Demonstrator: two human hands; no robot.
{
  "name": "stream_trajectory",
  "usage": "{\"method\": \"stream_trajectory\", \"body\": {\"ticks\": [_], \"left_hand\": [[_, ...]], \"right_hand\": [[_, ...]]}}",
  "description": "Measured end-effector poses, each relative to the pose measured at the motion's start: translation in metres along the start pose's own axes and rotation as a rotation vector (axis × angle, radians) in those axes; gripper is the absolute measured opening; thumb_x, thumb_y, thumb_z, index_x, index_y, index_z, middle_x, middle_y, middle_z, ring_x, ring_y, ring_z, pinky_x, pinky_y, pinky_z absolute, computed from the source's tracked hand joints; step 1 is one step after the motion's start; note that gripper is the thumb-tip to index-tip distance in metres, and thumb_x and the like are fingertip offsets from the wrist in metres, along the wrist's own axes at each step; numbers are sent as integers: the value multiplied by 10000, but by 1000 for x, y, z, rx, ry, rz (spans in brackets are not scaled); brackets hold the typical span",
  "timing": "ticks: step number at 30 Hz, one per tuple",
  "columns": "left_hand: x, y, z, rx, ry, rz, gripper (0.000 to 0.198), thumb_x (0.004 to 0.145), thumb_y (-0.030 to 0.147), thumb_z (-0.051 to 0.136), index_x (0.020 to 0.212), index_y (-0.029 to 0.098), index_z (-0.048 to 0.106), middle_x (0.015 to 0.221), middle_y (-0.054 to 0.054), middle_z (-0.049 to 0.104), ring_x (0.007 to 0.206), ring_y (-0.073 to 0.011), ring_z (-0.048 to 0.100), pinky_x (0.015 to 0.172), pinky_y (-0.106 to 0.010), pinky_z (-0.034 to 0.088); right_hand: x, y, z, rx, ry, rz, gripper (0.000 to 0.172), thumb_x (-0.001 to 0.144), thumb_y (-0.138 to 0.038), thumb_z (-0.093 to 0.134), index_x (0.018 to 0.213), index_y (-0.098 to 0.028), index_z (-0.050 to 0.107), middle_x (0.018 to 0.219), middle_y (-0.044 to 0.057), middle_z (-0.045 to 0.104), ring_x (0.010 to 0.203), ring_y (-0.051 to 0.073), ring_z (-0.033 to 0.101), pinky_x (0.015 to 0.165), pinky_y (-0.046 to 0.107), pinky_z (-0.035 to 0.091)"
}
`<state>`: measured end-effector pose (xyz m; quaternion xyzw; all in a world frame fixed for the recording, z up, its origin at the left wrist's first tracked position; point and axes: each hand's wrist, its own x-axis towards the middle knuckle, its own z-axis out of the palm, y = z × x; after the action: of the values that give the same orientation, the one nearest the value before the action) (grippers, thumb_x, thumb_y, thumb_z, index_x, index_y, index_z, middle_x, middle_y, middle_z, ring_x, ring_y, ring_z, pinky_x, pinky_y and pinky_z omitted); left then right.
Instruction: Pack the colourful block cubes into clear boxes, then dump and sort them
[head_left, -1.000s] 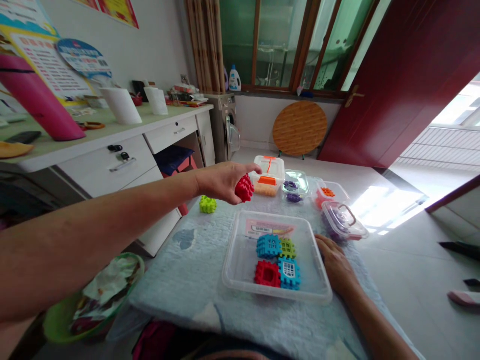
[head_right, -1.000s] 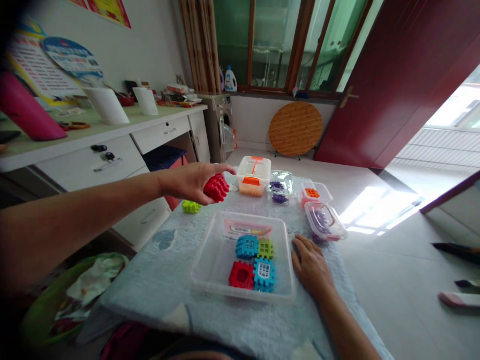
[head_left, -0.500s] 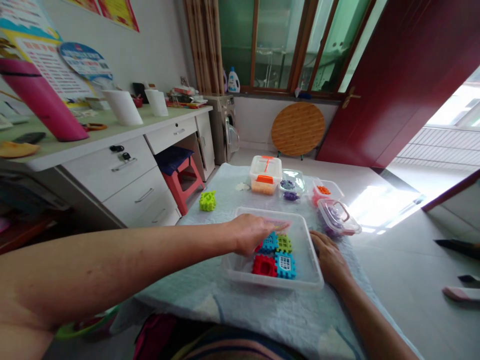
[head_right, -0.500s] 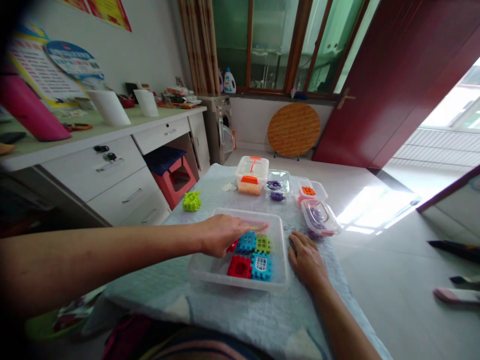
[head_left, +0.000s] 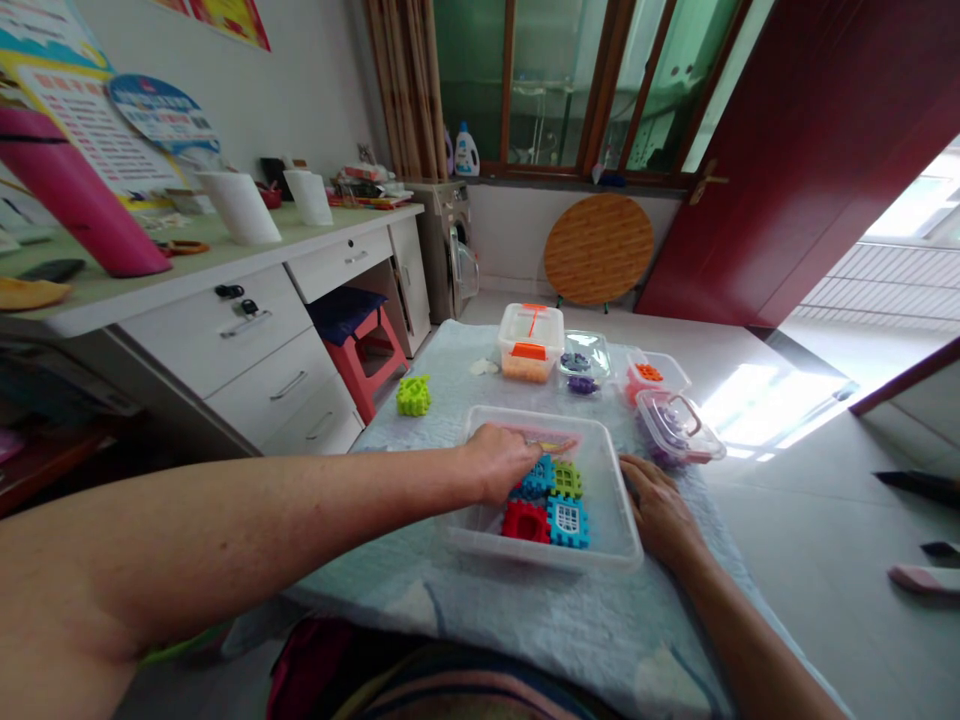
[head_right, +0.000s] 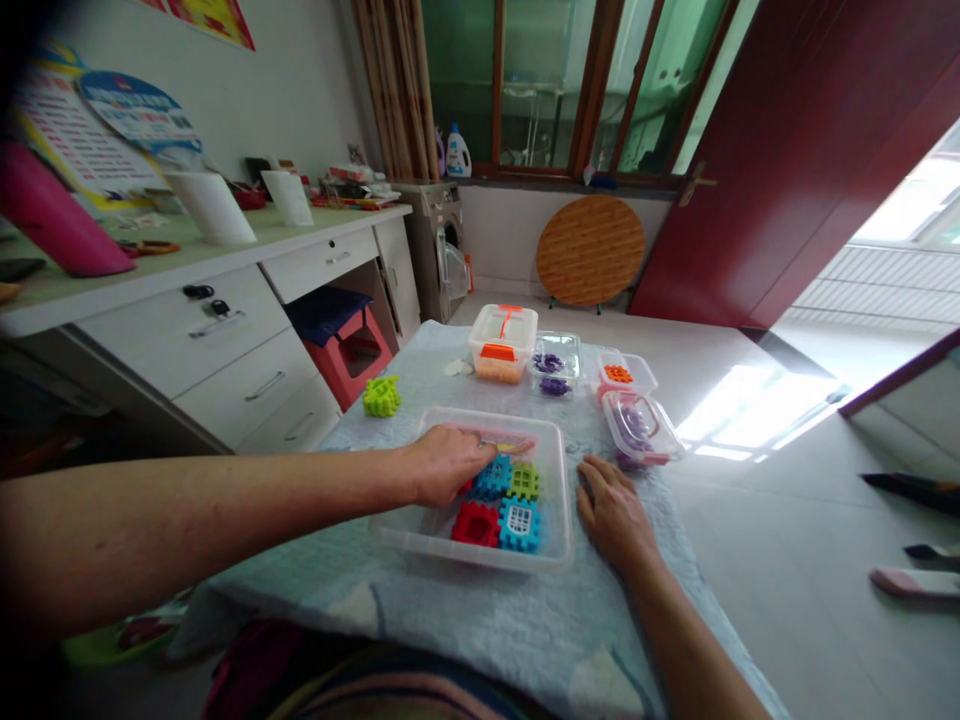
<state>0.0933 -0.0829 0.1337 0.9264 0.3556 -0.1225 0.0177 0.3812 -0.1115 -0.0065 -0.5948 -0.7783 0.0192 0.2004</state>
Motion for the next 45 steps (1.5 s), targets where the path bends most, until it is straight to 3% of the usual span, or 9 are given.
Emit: {"method": "stream_trajectory", "body": {"ticks": [6, 13, 19, 25, 33, 38, 45], "left_hand": [[-3, -1, 1, 78, 30, 58, 554, 681, 247, 718, 1205, 151, 566, 1046, -143, 701, 903, -289, 674, 716, -364, 532], [-9, 1, 2, 184, 124, 42, 470, 734, 313, 699, 1161, 162, 572, 1153, -120, 639, 1001, -280, 617, 809, -393, 483], [-8, -2, 8, 201, 131, -36, 429, 790, 277, 649, 1181, 145, 534, 1021, -101, 653, 849, -243, 646, 672, -351, 477], [-9, 3, 5, 234, 148, -72, 297, 880, 192, 513, 1173, 144, 527, 1028, -95, 644, 828, -235, 655, 654, -358, 491], [-10, 6, 6, 199, 84, -25, 399, 856, 180, 551, 1245, 120, 486, 1099, -125, 613, 959, -240, 608, 680, -325, 496], [-4, 14, 3, 226, -49, -23, 517, 810, 220, 648, 1288, 127, 473, 1170, -136, 602, 1008, -246, 574, 725, -332, 481], [-5, 12, 10, 276, -67, -11, 297, 864, 210, 571, 1151, 155, 620, 1148, -158, 625, 1022, -261, 567, 697, -341, 446]], "right_hand": [[-1, 1, 1, 0, 4, 4, 405, 909, -293, 438, 1251, -159, 609, 1305, 137, 606, 1218, 289, 549, 1060, 472, 430], [0, 0, 0, 1, -4, 6, 420, 911, -296, 431, 1267, -153, 601, 1301, 143, 605, 1217, 290, 547, 1062, 473, 427], [0, -1, -2, -4, -17, 13, 426, 915, -298, 425, 1281, -163, 595, 1312, 133, 598, 1229, 283, 541, 1070, 463, 419], [0, -1, -1, 4, -4, 11, 414, 912, -294, 432, 1268, -169, 602, 1309, 130, 603, 1225, 280, 547, 1068, 459, 423], [0, -1, -1, 14, 17, -2, 405, 902, -286, 445, 1252, -171, 615, 1299, 135, 614, 1210, 286, 558, 1055, 473, 433], [-1, -2, -2, 23, 25, 1, 399, 896, -278, 452, 1247, -182, 616, 1298, 128, 614, 1205, 281, 560, 1056, 471, 431], [-1, -1, -1, 28, 17, 1, 392, 906, -287, 447, 1234, -159, 620, 1297, 141, 612, 1202, 282, 560, 1057, 466, 428]]}}
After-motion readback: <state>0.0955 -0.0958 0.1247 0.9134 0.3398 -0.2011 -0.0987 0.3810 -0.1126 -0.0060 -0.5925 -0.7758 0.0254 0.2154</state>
